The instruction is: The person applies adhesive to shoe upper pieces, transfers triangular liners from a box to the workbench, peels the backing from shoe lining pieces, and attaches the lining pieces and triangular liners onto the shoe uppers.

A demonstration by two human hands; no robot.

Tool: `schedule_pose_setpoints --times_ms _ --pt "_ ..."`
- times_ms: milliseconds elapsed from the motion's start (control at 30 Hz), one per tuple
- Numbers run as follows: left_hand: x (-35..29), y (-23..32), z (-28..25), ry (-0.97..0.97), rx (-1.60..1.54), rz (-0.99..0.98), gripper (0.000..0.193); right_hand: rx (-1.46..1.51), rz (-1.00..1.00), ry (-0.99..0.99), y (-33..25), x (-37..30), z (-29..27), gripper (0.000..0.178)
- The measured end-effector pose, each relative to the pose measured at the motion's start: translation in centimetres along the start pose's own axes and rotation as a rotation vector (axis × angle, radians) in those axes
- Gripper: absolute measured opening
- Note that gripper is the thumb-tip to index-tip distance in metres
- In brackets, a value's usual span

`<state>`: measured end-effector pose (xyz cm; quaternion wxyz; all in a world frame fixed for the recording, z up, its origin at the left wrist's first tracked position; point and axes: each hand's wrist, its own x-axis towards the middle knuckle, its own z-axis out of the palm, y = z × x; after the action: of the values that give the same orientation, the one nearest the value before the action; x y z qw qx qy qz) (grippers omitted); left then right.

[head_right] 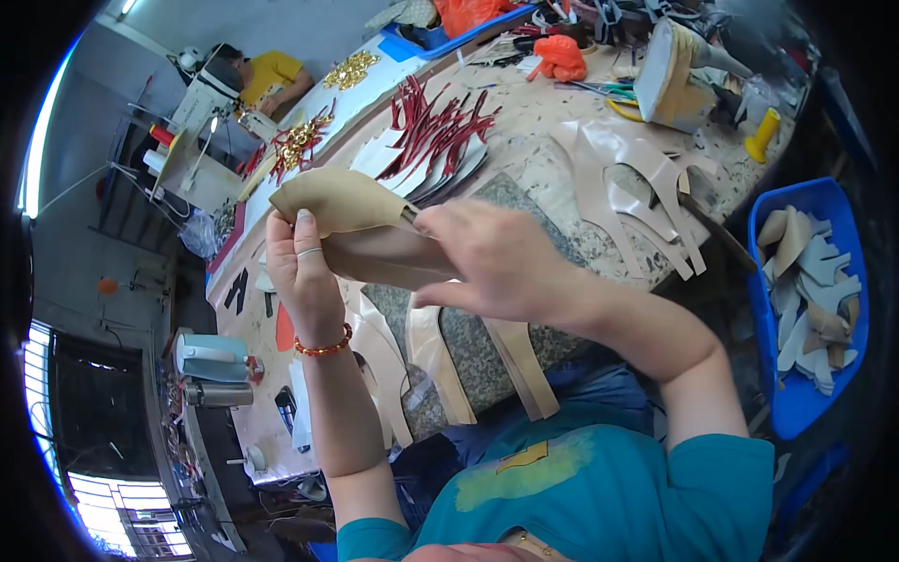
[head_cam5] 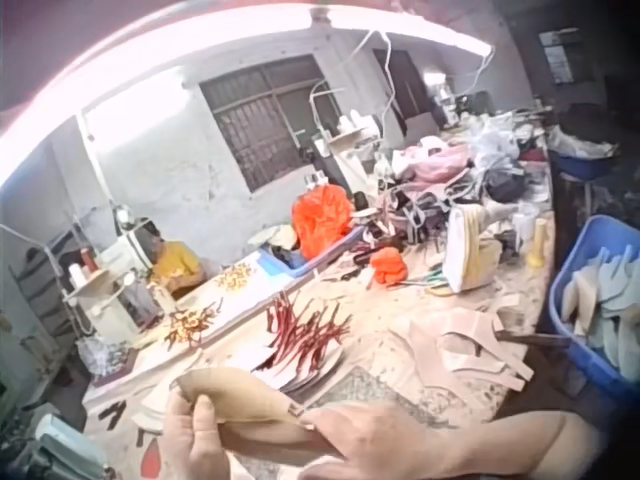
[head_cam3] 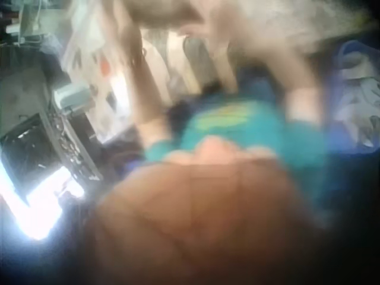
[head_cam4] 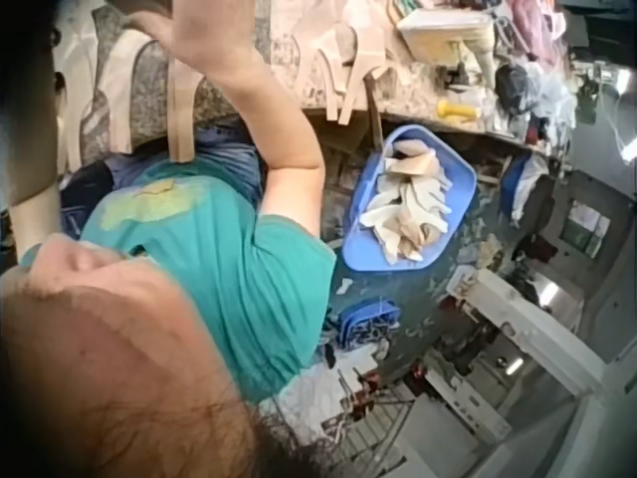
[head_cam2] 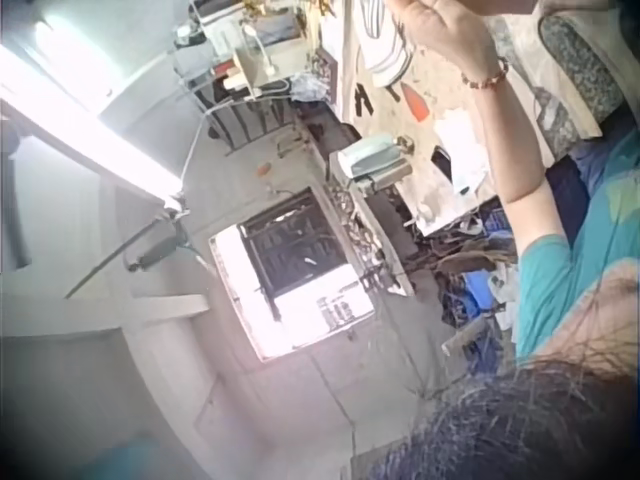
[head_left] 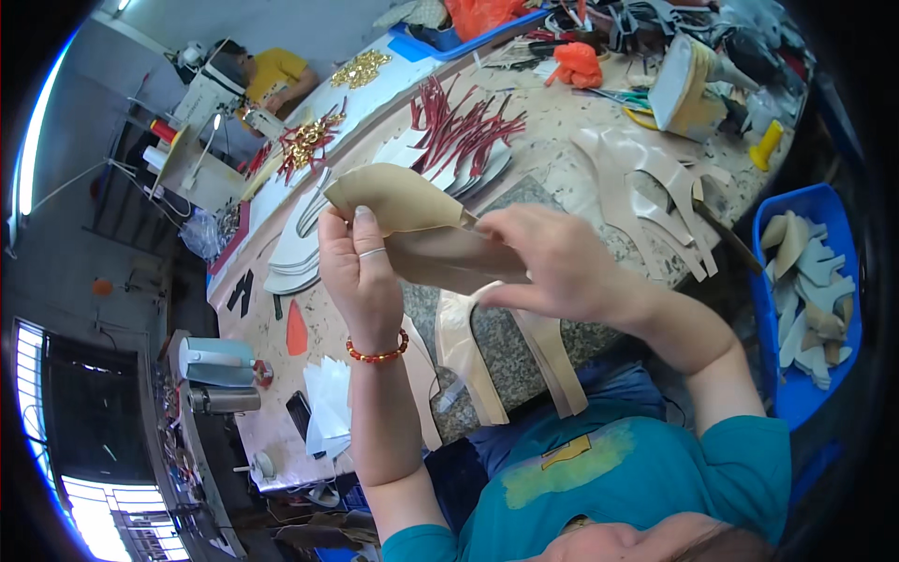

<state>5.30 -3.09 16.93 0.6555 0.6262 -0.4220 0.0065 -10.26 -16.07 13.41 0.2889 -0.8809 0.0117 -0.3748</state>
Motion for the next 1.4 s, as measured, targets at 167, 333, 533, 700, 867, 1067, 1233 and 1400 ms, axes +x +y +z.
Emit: schedule_pose_setpoints --times_ms 167,333,533,700,867,1067,1233,1400 --pt "0.8 -2.2 -0.1 0.036 -0.207 -0.238 0.017 -0.177 -0.162 0.142 -0.9 -0.1 2.7 0.026" --pt "-0.5 -5.5 0.5 0.079 0.015 -0.193 0.014 -0.130 -0.186 0.099 -0.3 -1.4 3.3 0.020" --pt "-2.1 -3.1 2.7 0.092 -0.381 -0.231 0.024 0.303 0.295 -0.076 1.0 -1.3 -0.3 0.024" --pt "-3.3 -3.9 2.1 -0.004 -0.643 -0.488 0.031 0.365 0.272 -0.127 1.9 -1.3 0.4 0.022" --pt "-2.3 -5.5 1.8 0.102 -0.573 -0.556 0.021 -0.234 -0.397 0.037 1.3 -1.7 2.0 0.019" --pt "-1.4 -9.0 1.1 0.186 -0.668 -0.673 0.022 -0.436 -0.353 -0.198 0.2 -2.5 2.8 0.013" --pt "-2.5 -0.5 3.2 0.003 -0.627 -0.323 0.028 -0.372 -0.210 0.321 0.5 0.1 1.7 0.037" --pt "-3.9 3.3 6.0 -0.209 -0.426 0.067 0.057 0.043 -0.112 0.171 1.0 1.6 -4.0 0.025"
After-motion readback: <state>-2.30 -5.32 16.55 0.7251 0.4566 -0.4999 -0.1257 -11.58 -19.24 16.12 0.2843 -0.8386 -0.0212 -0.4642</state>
